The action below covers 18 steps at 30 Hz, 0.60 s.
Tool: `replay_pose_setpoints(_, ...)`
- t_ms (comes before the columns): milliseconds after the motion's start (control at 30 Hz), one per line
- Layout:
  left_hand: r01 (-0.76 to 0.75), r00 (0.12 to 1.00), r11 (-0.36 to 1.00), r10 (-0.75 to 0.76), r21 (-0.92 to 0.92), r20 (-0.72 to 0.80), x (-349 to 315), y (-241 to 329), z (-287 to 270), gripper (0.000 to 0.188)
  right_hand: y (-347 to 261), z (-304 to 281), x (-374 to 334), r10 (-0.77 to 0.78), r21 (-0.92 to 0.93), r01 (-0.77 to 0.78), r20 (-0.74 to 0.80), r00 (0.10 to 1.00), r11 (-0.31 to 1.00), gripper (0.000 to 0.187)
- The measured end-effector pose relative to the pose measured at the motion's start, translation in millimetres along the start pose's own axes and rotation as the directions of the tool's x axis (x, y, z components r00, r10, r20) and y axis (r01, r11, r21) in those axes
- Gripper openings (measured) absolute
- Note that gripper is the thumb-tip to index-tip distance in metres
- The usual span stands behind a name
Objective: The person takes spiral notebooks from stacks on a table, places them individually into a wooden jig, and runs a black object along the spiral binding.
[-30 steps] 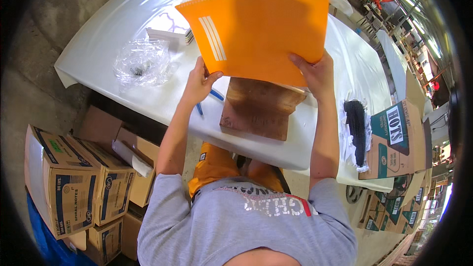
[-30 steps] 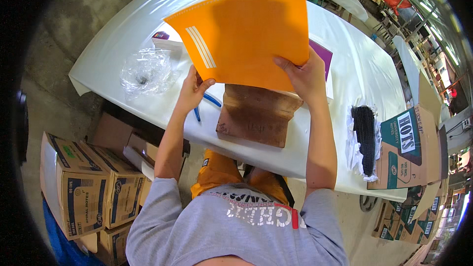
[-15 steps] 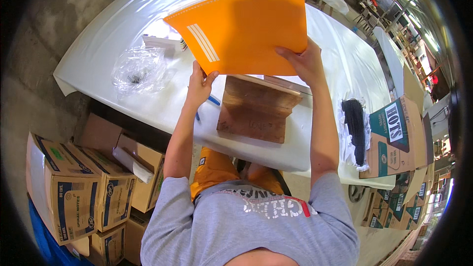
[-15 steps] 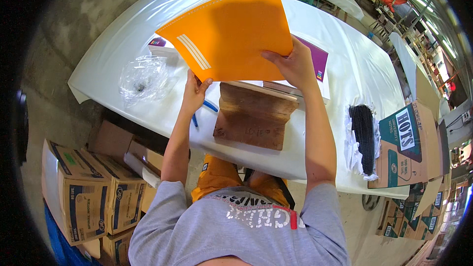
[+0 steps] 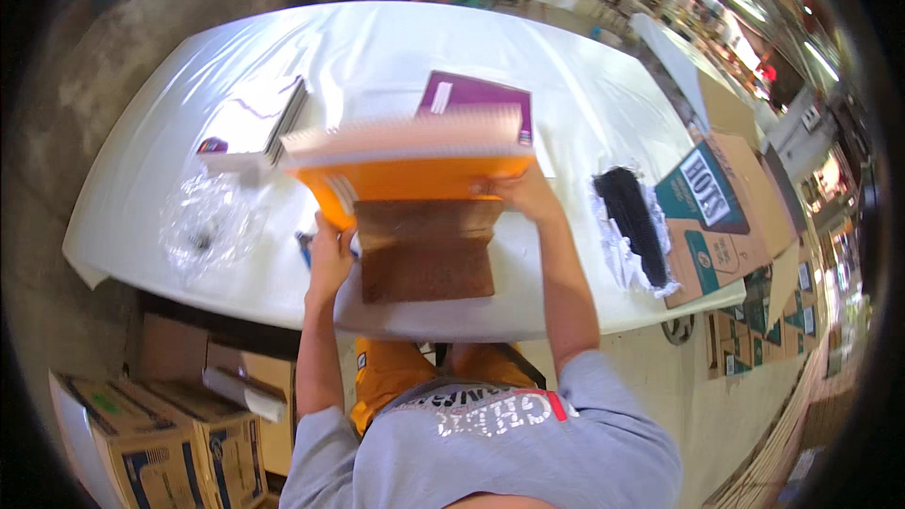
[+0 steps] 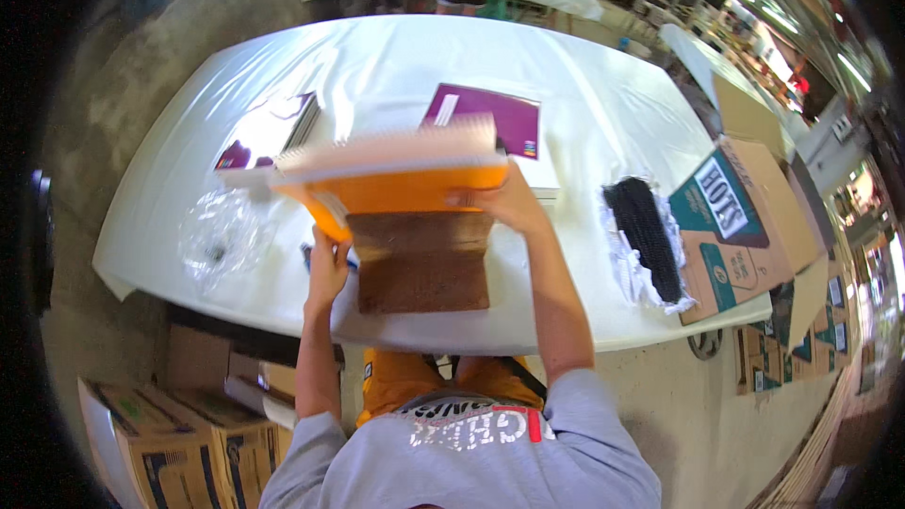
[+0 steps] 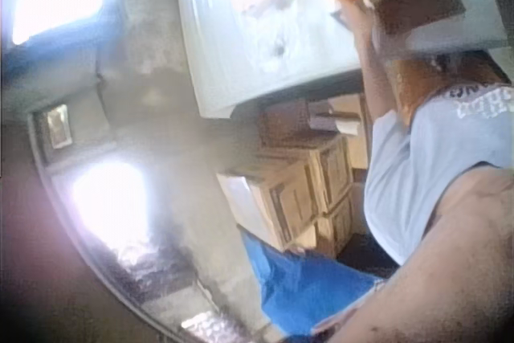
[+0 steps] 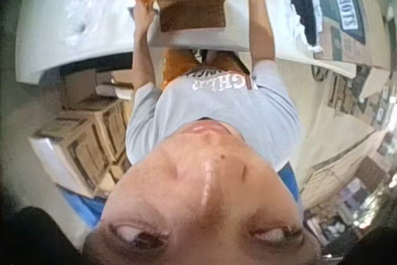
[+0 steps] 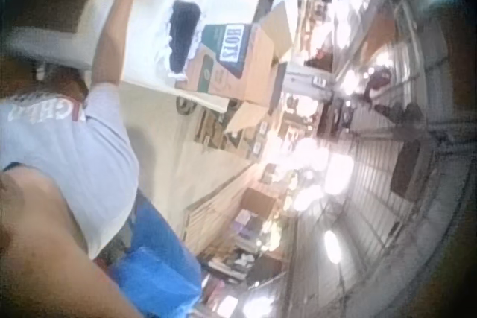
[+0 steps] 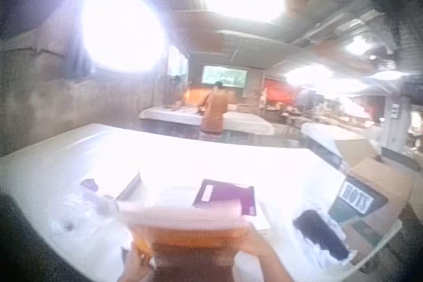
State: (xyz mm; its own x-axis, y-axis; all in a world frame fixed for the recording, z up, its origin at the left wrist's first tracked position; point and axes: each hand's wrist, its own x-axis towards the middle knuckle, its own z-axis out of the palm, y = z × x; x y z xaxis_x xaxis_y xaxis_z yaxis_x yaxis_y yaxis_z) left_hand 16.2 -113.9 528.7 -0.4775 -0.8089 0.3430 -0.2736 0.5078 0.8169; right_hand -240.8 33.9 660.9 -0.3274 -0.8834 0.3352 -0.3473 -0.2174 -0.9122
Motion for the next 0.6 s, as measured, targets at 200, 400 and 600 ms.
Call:
replay_pose_setpoints(200,-0.228,0.963,0.973,0.221,-0.028,-0.153,0,25,-11,0.064,46,3,-24,0.072,0.322,-0.022,-0.143,0.987,0.946,0.044)
replay_pose_setpoints(400,0.267,0.962,0.81,-0.192,-0.522,0.194,35,44,3,0.049,70,32,-45,0.122,0.265,-0.055,-0.242,0.962,0.963,0.042)
replay_pose_setpoints(600,0.075,0.997,0.788,-0.08,-0.611,0.019,8,45,36,0.045,72,10,-71,0.21,0.292,-0.141,-0.221,0.952,0.946,0.045)
